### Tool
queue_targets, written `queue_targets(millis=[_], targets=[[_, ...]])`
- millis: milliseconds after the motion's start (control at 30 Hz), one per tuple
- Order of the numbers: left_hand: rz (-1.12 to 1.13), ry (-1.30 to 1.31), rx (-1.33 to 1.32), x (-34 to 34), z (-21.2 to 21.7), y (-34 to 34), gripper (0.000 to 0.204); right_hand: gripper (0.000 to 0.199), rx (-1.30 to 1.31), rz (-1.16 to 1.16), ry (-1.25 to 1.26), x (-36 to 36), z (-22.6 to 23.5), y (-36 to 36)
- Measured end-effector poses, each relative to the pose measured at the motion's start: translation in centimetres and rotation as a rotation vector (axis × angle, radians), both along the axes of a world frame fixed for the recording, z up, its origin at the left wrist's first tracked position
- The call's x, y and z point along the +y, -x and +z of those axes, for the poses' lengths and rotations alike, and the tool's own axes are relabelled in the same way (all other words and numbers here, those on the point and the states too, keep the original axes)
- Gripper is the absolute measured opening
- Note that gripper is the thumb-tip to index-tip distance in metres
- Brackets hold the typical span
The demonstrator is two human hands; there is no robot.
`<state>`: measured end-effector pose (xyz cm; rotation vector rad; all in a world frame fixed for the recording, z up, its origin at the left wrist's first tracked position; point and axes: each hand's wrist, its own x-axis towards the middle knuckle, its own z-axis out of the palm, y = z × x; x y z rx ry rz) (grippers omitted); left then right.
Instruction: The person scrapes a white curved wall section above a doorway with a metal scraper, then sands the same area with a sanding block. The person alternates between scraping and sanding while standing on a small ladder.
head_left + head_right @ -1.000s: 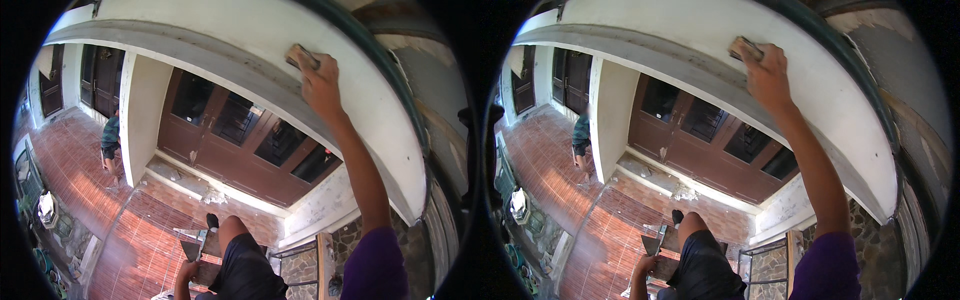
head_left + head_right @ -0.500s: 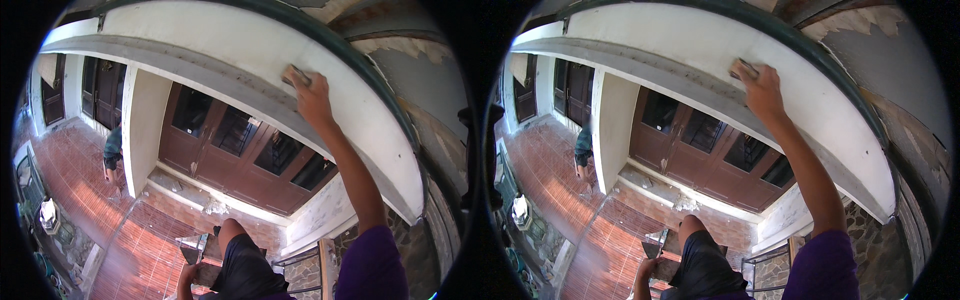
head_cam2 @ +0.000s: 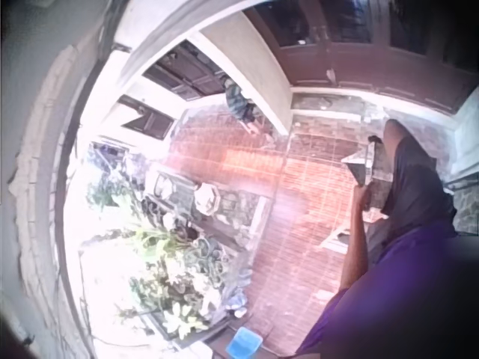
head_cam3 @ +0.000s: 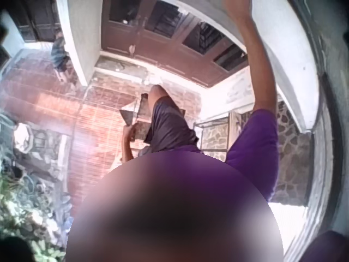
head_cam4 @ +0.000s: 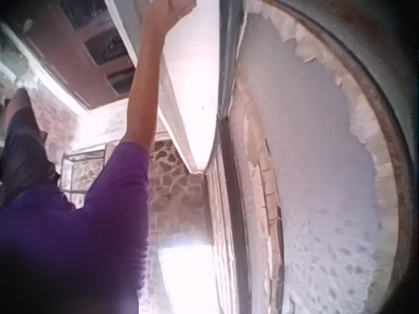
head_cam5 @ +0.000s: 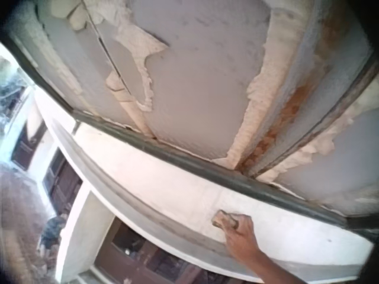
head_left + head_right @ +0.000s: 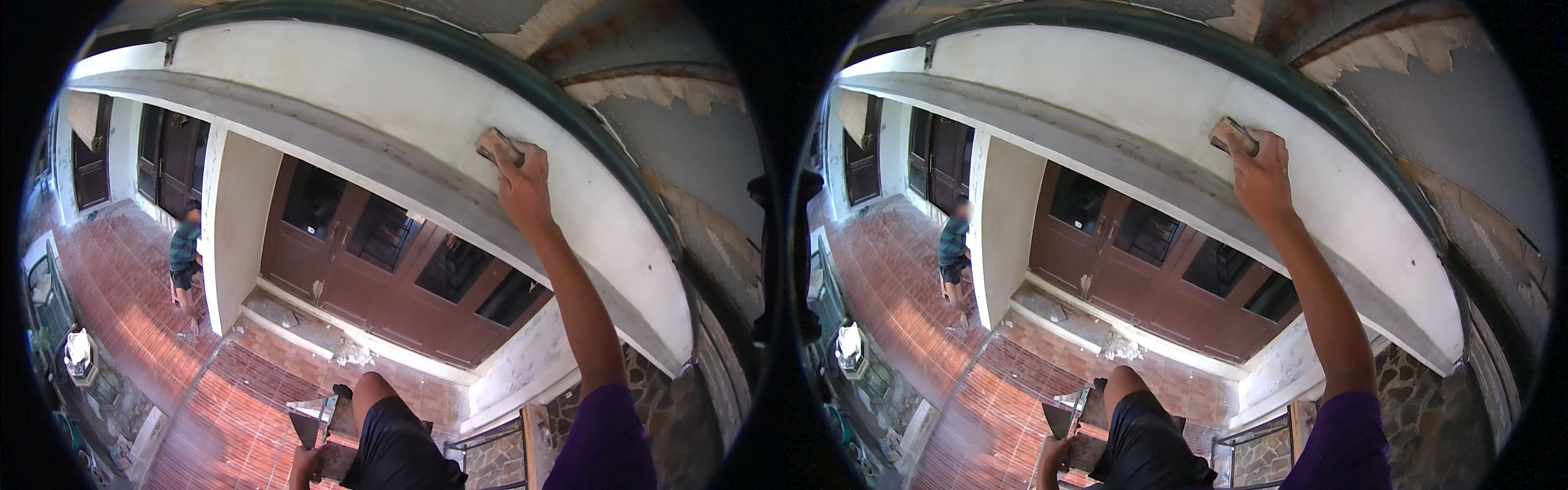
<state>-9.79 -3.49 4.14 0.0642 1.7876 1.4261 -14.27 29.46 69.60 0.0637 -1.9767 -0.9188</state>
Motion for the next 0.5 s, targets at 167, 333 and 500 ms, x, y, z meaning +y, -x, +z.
queue_targets(millis=[167,333,500], targets=[[-0.058,0.162,0.237,0.6,2.5,-1.1,0.050,0.049,-0.002,0.127,-0.023,-0.5,0.4,-0.2],[0.064,0.086,0.472,1.1,4.3,-4.8,0.036,0.048,0.082,0.006,0.104,-0.6,0.4,-1.5],[0.361,-0.227,0.820,2.6,5.2,-7.8,0.038,0.047,0.064,0.147,-0.033,0.3,1.5,-0.1]])
